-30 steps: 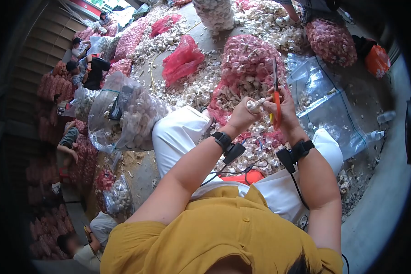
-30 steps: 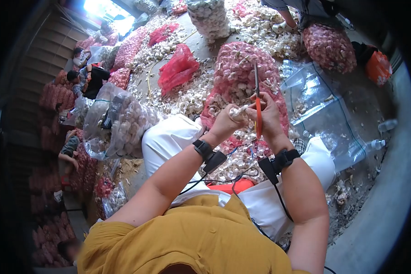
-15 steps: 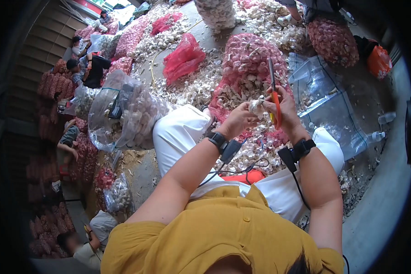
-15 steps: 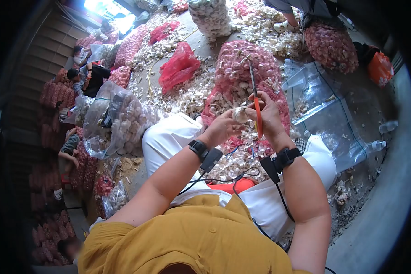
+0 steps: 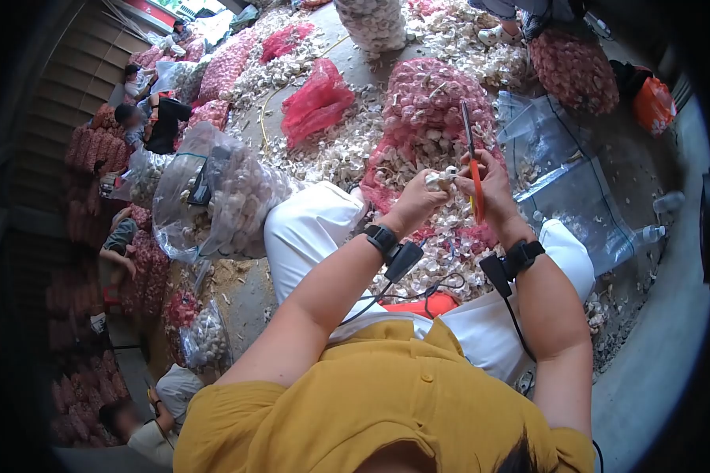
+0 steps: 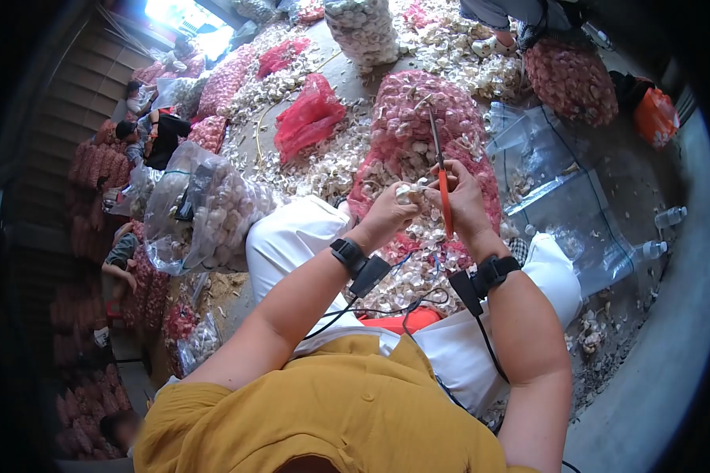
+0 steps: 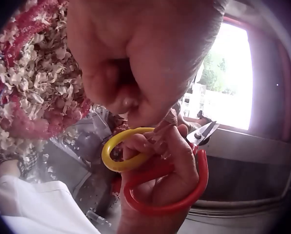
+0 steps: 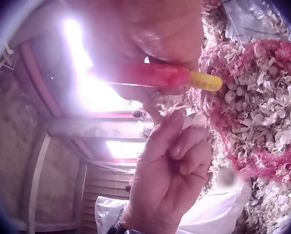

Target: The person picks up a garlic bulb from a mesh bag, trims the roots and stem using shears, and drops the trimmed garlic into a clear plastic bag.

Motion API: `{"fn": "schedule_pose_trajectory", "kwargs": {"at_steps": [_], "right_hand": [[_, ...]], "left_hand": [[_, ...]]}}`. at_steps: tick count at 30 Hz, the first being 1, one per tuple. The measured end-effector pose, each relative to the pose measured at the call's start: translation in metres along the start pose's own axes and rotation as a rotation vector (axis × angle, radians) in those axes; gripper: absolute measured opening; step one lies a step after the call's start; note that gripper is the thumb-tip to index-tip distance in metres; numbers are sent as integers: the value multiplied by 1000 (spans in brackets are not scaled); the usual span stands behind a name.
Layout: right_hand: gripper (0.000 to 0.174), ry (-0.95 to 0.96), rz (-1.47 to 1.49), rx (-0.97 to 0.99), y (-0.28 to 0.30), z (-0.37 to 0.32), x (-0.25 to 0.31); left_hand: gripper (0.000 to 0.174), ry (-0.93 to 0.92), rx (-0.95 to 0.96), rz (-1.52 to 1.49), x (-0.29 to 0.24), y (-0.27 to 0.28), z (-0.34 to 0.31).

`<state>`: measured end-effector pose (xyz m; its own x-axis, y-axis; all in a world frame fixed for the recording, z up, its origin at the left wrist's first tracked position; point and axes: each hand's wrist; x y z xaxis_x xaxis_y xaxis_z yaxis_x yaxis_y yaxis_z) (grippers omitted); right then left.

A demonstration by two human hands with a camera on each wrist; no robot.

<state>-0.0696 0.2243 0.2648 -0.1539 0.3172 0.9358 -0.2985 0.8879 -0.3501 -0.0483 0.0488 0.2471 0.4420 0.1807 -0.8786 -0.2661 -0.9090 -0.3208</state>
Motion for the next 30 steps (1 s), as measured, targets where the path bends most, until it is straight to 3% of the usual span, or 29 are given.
{"fn": "schedule_pose_trajectory", "kwargs": {"at_steps": [2, 5, 12, 18, 20, 24, 27, 29, 30], "right_hand": [[36, 8, -20, -10, 1, -1, -1], [36, -22, -30, 29, 1, 0, 0], [37, -30, -31, 86, 1, 3, -12], [37, -28, -68, 140, -2, -1, -5], [37, -32, -68, 146, -3, -2, -6], [36, -18, -71, 130, -1, -2, -12], [36, 15, -50, 55, -1, 0, -5], [36, 6, 40, 58, 2, 0, -2], [36, 5, 41, 56, 2, 0, -4]], "left_hand": [[29, -169, -178, 179, 11, 1, 8], [25, -226, -151, 292, 17, 7, 10], [16, -187, -273, 297, 9, -2, -3], [15, -79, -250, 486, -1, -10, -10], [13, 183, -155, 515, 1, -5, -9], [15, 102, -87, 489, 24, 18, -1], [24, 260, -40, 717, 26, 27, -4], [39, 229, -121, -91, 23, 17, -14], [39, 231, -120, -91, 18, 15, -15]]}}
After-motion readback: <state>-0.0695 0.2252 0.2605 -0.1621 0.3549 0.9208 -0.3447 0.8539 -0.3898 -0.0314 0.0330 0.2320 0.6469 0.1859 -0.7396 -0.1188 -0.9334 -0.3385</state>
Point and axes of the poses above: each hand's wrist, its own z-axis towards the middle knuckle, its own y-axis out of the back of the hand, x = y × z, and after that the axes turned 3 degrees about x, right-handed
